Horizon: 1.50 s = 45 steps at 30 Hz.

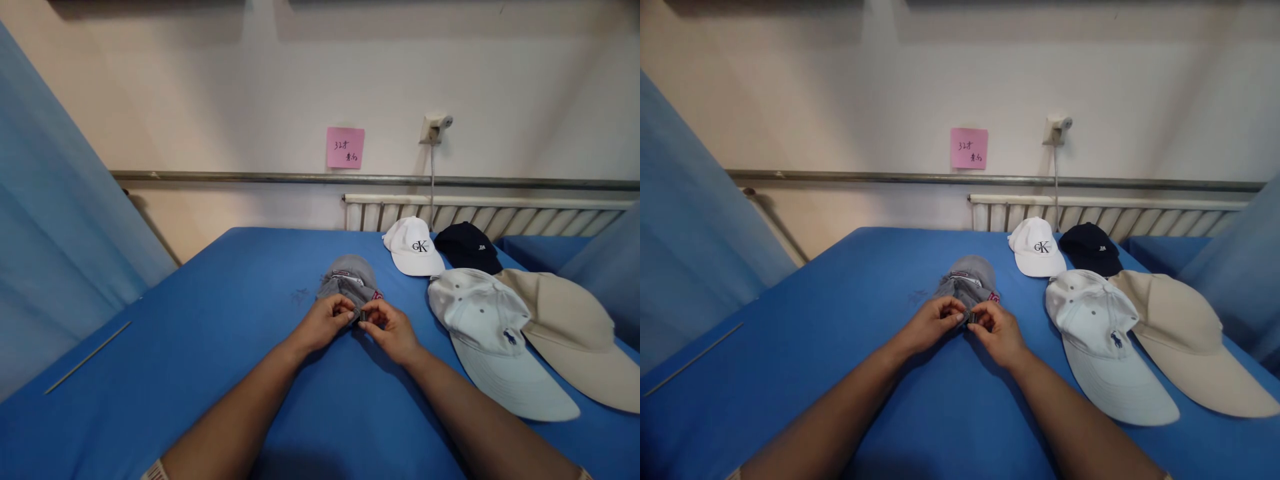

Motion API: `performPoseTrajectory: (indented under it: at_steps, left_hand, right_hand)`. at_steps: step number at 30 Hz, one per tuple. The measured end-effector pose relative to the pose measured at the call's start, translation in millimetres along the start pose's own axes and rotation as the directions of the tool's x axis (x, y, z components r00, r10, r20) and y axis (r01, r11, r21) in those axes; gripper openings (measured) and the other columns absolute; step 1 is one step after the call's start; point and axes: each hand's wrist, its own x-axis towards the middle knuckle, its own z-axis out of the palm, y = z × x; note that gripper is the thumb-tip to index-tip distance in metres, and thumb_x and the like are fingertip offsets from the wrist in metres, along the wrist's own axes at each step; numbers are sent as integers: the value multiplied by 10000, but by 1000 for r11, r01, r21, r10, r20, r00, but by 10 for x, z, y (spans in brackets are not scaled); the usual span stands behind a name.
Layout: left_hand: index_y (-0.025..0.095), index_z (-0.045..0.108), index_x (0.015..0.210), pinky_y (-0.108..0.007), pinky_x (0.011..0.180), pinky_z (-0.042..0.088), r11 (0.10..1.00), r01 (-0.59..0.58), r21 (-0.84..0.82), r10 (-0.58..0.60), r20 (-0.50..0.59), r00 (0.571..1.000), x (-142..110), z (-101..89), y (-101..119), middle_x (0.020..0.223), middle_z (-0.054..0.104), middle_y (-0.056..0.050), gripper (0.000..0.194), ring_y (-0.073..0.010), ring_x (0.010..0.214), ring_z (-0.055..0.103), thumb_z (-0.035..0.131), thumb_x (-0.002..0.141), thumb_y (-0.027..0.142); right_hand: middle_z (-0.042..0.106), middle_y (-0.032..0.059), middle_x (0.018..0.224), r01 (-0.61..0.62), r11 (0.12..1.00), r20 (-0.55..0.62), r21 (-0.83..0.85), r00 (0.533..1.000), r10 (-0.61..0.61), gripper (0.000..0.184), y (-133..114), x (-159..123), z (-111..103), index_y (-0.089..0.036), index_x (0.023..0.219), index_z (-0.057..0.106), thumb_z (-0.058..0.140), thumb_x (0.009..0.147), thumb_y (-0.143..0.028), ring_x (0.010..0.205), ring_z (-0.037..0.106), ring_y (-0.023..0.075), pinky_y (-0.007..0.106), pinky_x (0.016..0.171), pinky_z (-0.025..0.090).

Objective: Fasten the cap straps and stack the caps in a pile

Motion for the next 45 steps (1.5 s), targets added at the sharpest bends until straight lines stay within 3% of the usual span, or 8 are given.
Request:
performPoseTrajectory:
  at_steps: [13, 23, 30, 35, 41, 45]
  left_hand:
    - [127, 630, 743, -224, 531, 297, 998, 29, -52, -27, 47, 999, -17, 7, -21, 615, 521, 26, 167, -82, 560, 416, 654, 743, 292]
    - [144, 612, 765, -230, 557, 328, 998, -26, 51, 25, 11, 1000, -18, 31, -35, 656, 547, 19, 130, -98, 593, 452, 621, 773, 273]
    - [148, 598, 752, -235, 567, 351, 996, -24, 88, 19, 56, 998, -27, 37, -20, 660, 555, 15, 97, -106, 602, 469, 594, 779, 241]
    - [166, 600, 819, -243, 609, 398, 986, -68, 149, 65, 22, 998, -42, 54, -6, 734, 604, 6, 78, -124, 664, 530, 595, 796, 241]
    - [191, 620, 989, -275, 718, 454, 983, -131, 127, 119, 95, 988, -63, 47, 23, 903, 668, -26, 162, -158, 811, 606, 537, 858, 238]
    - [197, 623, 1030, -279, 748, 460, 969, -159, 189, 141, 105, 984, -80, 35, 65, 914, 660, -23, 219, -164, 841, 602, 584, 814, 202]
  right_hand:
    - [581, -16, 739, 57, 997, 51, -49, 997, -55, 189, -7, -18, 4, -205, 945, 637, 683, 773, -268, 634, 545, 127, 255, 608, 448]
    - [570, -22, 718, 41, 996, 58, -80, 998, -36, 167, -19, -12, 1, -207, 922, 638, 674, 775, -280, 614, 530, 122, 246, 584, 436]
    - [580, -30, 709, 31, 992, 71, -118, 997, -23, 161, -40, -18, -6, -204, 878, 631, 694, 752, -281, 593, 528, 111, 235, 570, 435]
    - [575, -31, 693, 19, 994, 43, -109, 999, -15, 171, -41, -17, 2, -210, 864, 625, 702, 740, -299, 589, 523, 117, 243, 566, 436]
    - [566, -40, 656, -40, 998, 65, -47, 997, 43, 173, -29, -25, 34, -221, 869, 596, 679, 745, -306, 563, 512, 124, 251, 544, 421]
    - [593, -26, 711, -47, 999, 28, -12, 998, 47, 212, -12, -28, 47, -215, 915, 579, 677, 745, -297, 599, 543, 127, 257, 573, 446]
